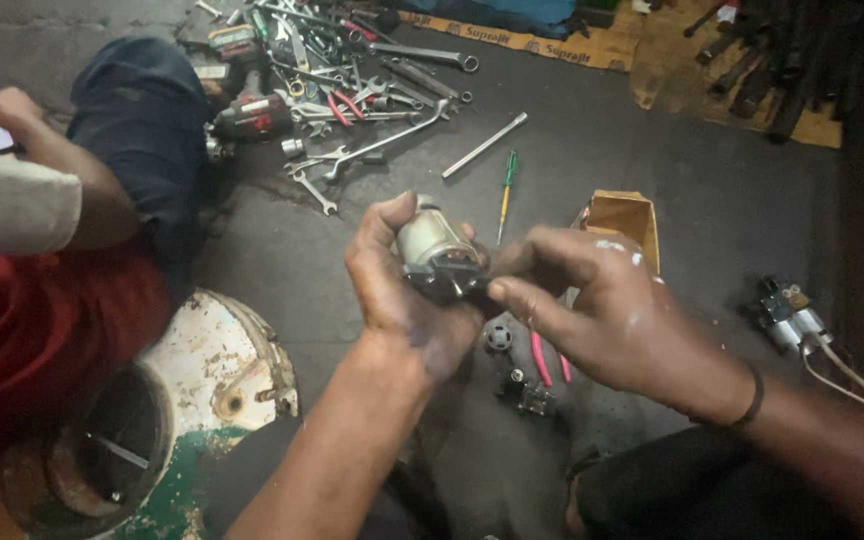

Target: The person uses a screwdriver to tighten screws on a small cylindrical motor held in their left hand. They switch between different screwdrivers and repeatedly adjust the motor's position to access different screws.

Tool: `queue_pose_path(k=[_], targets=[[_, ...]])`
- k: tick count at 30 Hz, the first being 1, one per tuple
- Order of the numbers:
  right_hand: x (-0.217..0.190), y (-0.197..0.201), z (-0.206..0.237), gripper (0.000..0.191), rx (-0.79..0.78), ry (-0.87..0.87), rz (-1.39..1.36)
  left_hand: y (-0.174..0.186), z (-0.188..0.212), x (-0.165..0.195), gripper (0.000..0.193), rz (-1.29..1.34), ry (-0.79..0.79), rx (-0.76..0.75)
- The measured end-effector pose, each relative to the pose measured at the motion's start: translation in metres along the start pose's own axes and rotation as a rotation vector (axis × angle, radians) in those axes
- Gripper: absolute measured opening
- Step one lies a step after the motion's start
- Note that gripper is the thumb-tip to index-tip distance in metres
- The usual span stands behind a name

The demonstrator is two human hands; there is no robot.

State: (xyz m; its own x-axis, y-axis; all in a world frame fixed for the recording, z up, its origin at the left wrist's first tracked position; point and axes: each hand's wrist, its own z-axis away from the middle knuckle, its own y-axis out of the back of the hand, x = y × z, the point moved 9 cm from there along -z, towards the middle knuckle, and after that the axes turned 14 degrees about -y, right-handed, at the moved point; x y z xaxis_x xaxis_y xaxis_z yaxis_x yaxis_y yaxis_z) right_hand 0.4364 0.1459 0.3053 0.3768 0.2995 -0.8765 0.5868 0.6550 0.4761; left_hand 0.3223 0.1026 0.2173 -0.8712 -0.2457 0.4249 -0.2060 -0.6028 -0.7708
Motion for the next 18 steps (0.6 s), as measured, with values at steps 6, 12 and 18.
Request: queue_pose_path(k=[6,12,18], targets=[[0.034,0.014,-0.008,0.016,-0.077,-0.261,-0.467,-0.018,0.015,-0.032,0.068,-0.214,0.205,-0.279],[0.052,0.023,-0.014,0.023,-0.038,-0.327,-0.56,-0.024,0.011,-0.032,0.061,-0.169,0.116,-0.24],[0.049,0.03,-0.013,0.053,-0.063,-0.26,-0.546,-0.044,0.009,-0.003,0.046,-0.158,-0.194,-0.399]])
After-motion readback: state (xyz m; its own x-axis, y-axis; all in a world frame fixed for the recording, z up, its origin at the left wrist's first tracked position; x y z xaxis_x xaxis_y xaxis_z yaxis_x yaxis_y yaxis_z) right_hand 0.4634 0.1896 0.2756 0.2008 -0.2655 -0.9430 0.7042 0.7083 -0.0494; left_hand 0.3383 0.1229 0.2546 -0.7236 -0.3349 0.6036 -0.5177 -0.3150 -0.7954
